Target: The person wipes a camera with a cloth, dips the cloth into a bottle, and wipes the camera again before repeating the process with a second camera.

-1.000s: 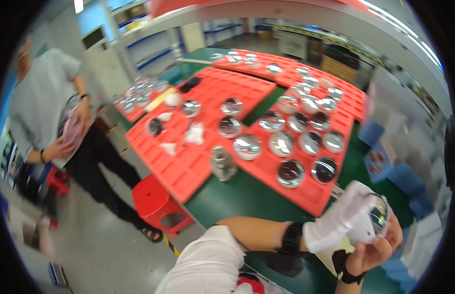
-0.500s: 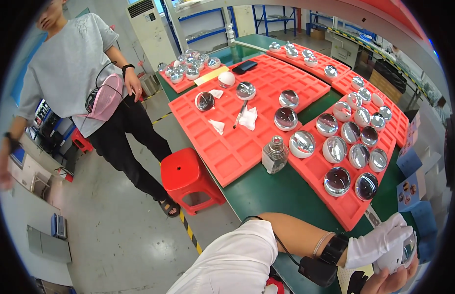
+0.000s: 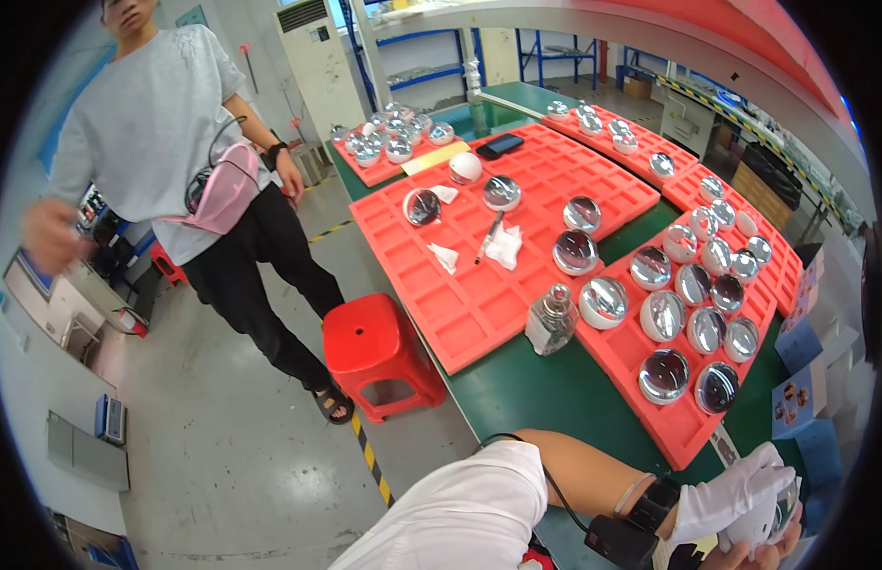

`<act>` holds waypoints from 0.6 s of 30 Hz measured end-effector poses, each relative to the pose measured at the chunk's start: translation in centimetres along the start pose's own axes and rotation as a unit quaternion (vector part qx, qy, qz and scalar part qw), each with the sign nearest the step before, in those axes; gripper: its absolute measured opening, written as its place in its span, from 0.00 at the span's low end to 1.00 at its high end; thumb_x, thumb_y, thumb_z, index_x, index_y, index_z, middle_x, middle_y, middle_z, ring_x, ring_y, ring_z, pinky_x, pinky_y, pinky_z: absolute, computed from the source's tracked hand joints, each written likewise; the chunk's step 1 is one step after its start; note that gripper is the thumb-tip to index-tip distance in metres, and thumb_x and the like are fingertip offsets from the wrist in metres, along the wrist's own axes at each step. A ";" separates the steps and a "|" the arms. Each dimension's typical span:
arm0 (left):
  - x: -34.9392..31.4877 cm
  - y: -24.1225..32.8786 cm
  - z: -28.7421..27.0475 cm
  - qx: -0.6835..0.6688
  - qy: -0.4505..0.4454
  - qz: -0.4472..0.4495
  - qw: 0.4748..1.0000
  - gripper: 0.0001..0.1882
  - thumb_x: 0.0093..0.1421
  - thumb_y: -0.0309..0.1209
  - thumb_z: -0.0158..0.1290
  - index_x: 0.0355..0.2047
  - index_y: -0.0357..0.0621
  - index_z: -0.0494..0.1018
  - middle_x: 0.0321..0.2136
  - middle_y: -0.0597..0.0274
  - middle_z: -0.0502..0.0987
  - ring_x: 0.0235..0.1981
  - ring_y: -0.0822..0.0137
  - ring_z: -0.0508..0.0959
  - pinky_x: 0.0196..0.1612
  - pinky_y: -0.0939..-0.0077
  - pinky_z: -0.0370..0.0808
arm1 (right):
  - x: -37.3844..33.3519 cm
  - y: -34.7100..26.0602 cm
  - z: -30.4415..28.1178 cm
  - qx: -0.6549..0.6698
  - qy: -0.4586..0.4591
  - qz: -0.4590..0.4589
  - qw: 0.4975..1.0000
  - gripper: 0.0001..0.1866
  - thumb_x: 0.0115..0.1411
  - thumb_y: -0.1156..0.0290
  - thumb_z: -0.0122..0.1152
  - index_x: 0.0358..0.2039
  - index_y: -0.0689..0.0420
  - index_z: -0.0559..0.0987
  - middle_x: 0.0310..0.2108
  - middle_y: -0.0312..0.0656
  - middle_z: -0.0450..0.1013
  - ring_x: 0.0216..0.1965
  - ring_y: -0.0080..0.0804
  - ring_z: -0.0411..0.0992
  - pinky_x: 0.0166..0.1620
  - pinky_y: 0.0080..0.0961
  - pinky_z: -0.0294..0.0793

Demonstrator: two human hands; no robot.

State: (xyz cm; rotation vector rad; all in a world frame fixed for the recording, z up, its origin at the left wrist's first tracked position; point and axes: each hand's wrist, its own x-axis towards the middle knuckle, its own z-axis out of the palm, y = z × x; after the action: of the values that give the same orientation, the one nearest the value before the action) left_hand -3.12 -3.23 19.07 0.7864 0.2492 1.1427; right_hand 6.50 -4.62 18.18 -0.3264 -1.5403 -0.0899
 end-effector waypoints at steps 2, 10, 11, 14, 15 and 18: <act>-0.2 0.3 0.7 -0.083 -0.020 -0.018 0.996 0.14 0.61 0.43 0.47 0.35 0.48 0.61 0.29 0.62 0.68 0.28 0.68 0.70 0.30 0.74 0.70 | 0.2 -0.5 -0.1 -0.008 0.022 0.020 1.000 0.15 0.55 0.64 0.58 0.37 0.50 0.63 0.45 0.52 0.58 0.46 0.52 0.62 0.44 0.48 0.68; -1.2 0.9 0.2 0.003 -0.004 -0.011 1.000 0.14 0.61 0.43 0.47 0.35 0.48 0.61 0.29 0.62 0.68 0.27 0.67 0.70 0.27 0.74 0.70 | 0.1 -2.7 -1.2 -0.108 -0.015 0.091 0.990 0.16 0.57 0.56 0.53 0.38 0.50 0.61 0.48 0.54 0.56 0.46 0.52 0.64 0.47 0.55 0.68; -1.2 0.9 0.1 0.013 -0.005 -0.011 1.000 0.14 0.61 0.43 0.47 0.35 0.48 0.60 0.29 0.63 0.68 0.27 0.67 0.70 0.27 0.74 0.70 | -0.3 -2.7 -1.1 -0.131 -0.010 0.112 0.985 0.18 0.58 0.51 0.51 0.38 0.49 0.61 0.50 0.54 0.55 0.46 0.51 0.64 0.47 0.58 0.68; -1.1 0.4 -0.3 0.039 -0.011 -0.012 0.999 0.14 0.61 0.43 0.47 0.35 0.48 0.60 0.29 0.63 0.68 0.27 0.67 0.70 0.26 0.73 0.70 | -1.1 -2.1 -0.2 -0.139 0.011 0.086 0.987 0.15 0.58 0.55 0.51 0.38 0.48 0.61 0.48 0.54 0.57 0.46 0.52 0.64 0.44 0.55 0.71; -1.1 0.2 -0.5 0.034 -0.014 -0.013 0.999 0.14 0.61 0.43 0.47 0.35 0.48 0.60 0.29 0.63 0.68 0.27 0.67 0.70 0.26 0.73 0.70 | -1.4 -1.9 0.1 -0.142 0.023 0.073 0.987 0.13 0.59 0.57 0.50 0.38 0.48 0.60 0.47 0.53 0.57 0.46 0.52 0.64 0.43 0.53 0.72; -0.9 -0.2 -1.1 -0.055 -0.028 0.009 0.998 0.14 0.61 0.43 0.47 0.35 0.48 0.60 0.28 0.63 0.67 0.28 0.68 0.69 0.28 0.74 0.69 | -2.0 -0.8 1.1 -0.070 0.059 0.064 0.994 0.13 0.55 0.63 0.53 0.37 0.51 0.62 0.46 0.54 0.58 0.45 0.54 0.64 0.44 0.51 0.70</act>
State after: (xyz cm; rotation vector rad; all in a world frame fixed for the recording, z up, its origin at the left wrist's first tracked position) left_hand -3.96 -3.56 17.95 0.7223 0.1315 1.1396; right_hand 5.14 -5.43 16.31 -0.5216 -1.3945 -0.1149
